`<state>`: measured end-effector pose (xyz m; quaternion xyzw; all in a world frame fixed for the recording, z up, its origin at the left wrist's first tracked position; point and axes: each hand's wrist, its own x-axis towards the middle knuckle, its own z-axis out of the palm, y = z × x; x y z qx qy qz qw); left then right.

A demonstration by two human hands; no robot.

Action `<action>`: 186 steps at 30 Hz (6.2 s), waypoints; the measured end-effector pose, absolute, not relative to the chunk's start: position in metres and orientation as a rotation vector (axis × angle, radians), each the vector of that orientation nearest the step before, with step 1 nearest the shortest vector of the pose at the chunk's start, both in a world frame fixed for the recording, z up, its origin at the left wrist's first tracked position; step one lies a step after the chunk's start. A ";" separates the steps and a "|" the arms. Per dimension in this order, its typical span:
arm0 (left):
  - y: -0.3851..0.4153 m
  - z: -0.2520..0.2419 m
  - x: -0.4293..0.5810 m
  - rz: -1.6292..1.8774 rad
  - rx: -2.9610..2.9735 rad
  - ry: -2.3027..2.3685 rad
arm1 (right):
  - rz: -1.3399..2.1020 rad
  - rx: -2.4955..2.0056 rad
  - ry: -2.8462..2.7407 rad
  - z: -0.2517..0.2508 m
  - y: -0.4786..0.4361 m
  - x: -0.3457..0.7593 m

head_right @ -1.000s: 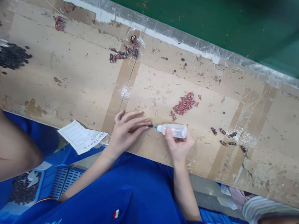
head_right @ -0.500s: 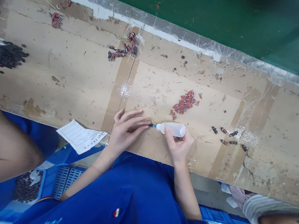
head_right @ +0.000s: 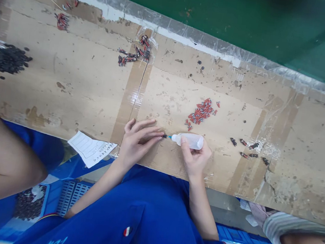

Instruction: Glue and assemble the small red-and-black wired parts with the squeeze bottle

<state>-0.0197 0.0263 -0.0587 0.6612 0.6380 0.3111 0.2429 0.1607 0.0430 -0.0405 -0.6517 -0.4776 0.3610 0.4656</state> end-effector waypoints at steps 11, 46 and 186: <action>0.026 -0.060 -0.019 0.884 1.814 1.733 | 0.893 -1.558 -1.218 -0.043 0.043 0.164; 0.023 -0.058 -0.021 1.097 1.692 1.730 | 0.888 -1.551 -1.477 -0.037 0.070 0.113; 0.016 0.003 0.013 1.058 0.753 1.276 | 1.466 -1.387 -1.428 0.012 0.032 0.176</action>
